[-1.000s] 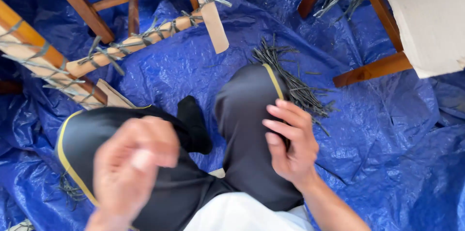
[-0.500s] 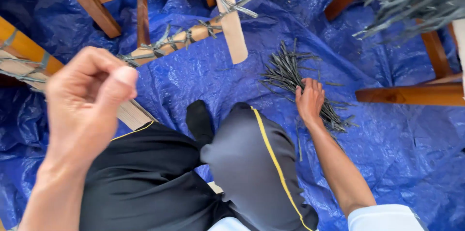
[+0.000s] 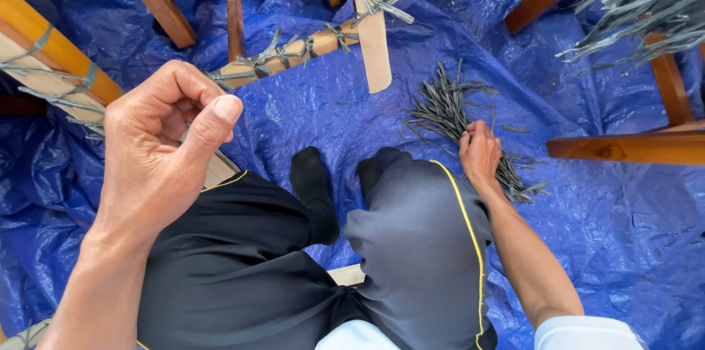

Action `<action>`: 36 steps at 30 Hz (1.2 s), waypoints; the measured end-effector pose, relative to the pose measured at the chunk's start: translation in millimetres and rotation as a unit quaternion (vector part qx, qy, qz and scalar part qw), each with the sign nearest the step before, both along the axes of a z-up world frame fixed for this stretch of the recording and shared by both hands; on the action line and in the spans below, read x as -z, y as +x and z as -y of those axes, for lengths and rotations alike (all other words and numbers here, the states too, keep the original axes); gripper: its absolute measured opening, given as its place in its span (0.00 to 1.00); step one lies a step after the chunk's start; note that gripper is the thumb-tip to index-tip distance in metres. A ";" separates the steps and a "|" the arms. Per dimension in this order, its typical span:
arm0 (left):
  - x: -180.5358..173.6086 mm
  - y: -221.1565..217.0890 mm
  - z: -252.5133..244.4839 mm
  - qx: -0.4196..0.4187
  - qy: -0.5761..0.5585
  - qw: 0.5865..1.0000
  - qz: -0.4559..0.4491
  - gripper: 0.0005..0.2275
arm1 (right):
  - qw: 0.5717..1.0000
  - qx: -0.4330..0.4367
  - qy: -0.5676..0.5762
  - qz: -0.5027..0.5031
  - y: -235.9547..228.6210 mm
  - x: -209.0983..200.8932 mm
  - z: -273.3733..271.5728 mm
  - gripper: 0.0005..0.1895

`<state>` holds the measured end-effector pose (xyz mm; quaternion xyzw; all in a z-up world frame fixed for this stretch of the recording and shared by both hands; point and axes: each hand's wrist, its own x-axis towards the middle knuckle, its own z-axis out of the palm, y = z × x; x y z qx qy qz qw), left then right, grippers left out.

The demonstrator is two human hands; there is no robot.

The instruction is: Tying grey straps around wooden furniture frames to secure them.

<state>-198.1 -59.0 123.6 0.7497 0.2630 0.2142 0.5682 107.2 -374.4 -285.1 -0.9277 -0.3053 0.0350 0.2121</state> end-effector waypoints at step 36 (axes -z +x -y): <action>150.7 207.8 -128.5 -0.064 0.349 0.935 -0.016 0.17 | 0.964 -0.195 0.142 -0.107 133.0 -279.0 -296.4 0.08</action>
